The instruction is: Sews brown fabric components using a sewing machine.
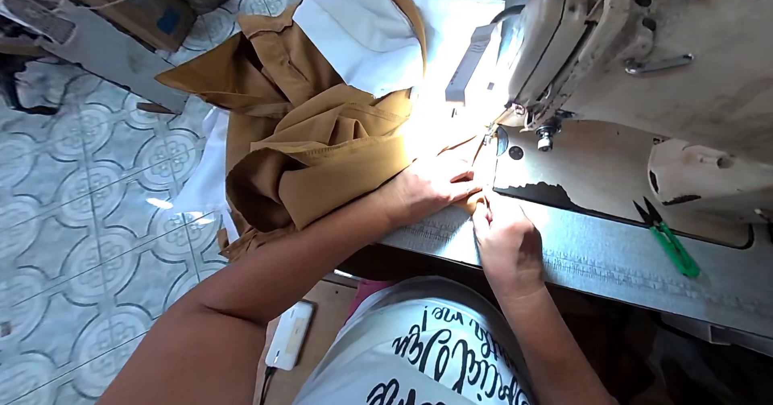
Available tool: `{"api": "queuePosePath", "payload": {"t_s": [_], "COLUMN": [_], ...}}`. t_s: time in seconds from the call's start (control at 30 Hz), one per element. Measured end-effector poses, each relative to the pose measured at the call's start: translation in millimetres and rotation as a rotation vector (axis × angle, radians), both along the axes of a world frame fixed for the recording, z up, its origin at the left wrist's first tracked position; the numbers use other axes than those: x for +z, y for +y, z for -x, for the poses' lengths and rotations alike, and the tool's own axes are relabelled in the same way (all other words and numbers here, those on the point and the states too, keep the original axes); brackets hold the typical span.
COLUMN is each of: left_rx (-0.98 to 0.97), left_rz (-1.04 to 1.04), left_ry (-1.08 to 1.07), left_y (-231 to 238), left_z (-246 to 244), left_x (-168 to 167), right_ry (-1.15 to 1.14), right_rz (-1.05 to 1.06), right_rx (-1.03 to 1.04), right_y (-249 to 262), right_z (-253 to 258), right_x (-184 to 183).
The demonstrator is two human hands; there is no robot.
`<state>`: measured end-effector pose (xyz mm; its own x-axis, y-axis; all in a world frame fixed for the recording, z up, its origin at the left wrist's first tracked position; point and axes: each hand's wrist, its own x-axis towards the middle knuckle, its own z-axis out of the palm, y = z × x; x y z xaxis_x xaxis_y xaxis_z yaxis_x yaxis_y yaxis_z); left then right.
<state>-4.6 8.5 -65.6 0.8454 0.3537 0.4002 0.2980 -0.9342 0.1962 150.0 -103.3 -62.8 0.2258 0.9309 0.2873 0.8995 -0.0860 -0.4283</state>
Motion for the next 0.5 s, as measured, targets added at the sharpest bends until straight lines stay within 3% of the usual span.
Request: {"api": "queuePosePath", "payload": {"t_s": [0.5], "left_rx": [-0.068], "left_rz": [-0.009], "left_ry": [0.025], "left_y": [12.1], "left_z": [3.8], "left_x": [3.3], "right_ry": [-0.098], "right_rz": [-0.012], "right_rx": [0.034], "right_y": [0.2], "right_z": [4.8], "right_x": [-1.0]}}
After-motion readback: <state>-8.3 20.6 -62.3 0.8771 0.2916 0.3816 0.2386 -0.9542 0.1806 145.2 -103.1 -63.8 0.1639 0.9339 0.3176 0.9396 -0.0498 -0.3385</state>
